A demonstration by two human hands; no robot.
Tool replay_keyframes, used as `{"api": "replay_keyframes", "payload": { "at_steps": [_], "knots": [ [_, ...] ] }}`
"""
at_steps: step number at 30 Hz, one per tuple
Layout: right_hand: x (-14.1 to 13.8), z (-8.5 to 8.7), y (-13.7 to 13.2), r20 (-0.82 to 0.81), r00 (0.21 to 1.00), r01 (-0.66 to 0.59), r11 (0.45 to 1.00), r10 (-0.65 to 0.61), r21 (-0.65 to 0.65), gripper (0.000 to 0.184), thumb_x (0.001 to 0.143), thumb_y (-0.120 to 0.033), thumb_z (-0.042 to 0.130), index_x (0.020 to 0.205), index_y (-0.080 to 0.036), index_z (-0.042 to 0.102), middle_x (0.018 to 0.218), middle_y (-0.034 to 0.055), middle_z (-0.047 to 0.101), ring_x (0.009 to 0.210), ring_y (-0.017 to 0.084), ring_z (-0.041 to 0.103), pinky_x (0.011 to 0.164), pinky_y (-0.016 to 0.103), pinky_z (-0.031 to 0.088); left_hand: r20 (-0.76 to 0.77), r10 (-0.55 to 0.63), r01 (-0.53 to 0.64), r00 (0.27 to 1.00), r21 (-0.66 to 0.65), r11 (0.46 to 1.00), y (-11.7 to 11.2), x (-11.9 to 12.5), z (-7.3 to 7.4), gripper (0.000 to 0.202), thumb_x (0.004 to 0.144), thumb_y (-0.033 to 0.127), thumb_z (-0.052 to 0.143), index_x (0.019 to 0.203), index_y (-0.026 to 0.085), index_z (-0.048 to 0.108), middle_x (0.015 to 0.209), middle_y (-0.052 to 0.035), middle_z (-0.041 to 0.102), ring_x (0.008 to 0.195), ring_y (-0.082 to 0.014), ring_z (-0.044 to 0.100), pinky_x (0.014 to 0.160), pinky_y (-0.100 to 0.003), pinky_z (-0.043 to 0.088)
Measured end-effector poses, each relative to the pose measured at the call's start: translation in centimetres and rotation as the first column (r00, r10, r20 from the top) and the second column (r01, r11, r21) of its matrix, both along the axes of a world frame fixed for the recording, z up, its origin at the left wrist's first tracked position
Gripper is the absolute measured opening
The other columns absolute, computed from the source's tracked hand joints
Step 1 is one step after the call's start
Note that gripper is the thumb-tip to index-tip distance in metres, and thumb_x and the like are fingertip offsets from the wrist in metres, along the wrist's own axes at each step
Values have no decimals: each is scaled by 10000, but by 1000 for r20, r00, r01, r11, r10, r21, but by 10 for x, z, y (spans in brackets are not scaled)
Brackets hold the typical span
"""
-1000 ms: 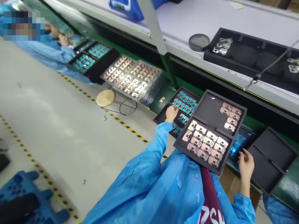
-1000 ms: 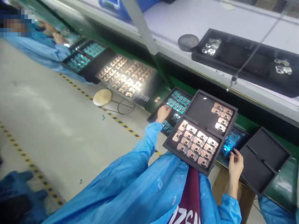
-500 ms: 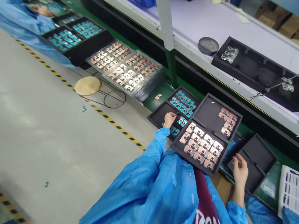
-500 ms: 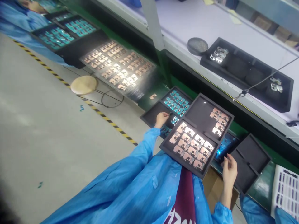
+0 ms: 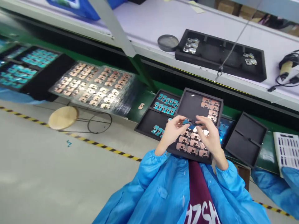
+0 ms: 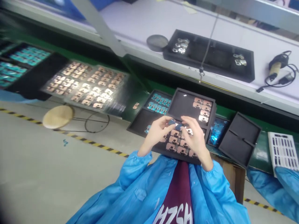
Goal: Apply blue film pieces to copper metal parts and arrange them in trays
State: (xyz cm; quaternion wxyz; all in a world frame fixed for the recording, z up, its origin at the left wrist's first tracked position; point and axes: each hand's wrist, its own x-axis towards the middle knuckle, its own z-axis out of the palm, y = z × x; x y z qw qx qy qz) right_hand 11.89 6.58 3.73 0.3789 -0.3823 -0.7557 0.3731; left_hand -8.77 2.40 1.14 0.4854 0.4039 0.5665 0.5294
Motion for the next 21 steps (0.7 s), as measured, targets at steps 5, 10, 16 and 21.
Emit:
{"api": "replay_keyframes", "payload": {
  "at_steps": [5,10,16,21],
  "knots": [
    [0,-5,12,22,995,-92,995,93,-46,240,1089,-317,653,1290,-269,776,1193,75,745,1019,202,741,849,346,661,-12,-103,103,995,10,995,0,28,1,207,903,408,839,1011,231,838,1028,-73,779,917,-236,770,821,-343,646],
    [9,-14,9,-53,994,91,989,-98,-114,205,1094,-385,650,1085,-247,800,1081,68,788,1000,219,761,866,359,672,131,-99,103,986,-22,994,-3,43,-6,279,886,453,858,1057,234,827,1031,-72,790,956,-246,775,854,-361,665],
    [10,-22,-4,-118,972,164,945,-204,-285,249,994,-466,789,1080,-234,811,1065,61,816,946,224,783,839,343,688,52,28,-28,998,-8,1000,-9,57,-6,186,946,426,801,992,247,822,997,-61,774,943,-240,756,832,-349,649],
    [12,-23,-9,-160,960,162,924,-229,-347,264,1044,-472,726,1035,-230,833,1015,51,811,876,213,774,811,338,672,-85,13,-9,996,47,999,-6,62,-2,213,1001,443,744,916,249,765,916,-46,722,897,-227,723,813,-334,605]
  ]
}}
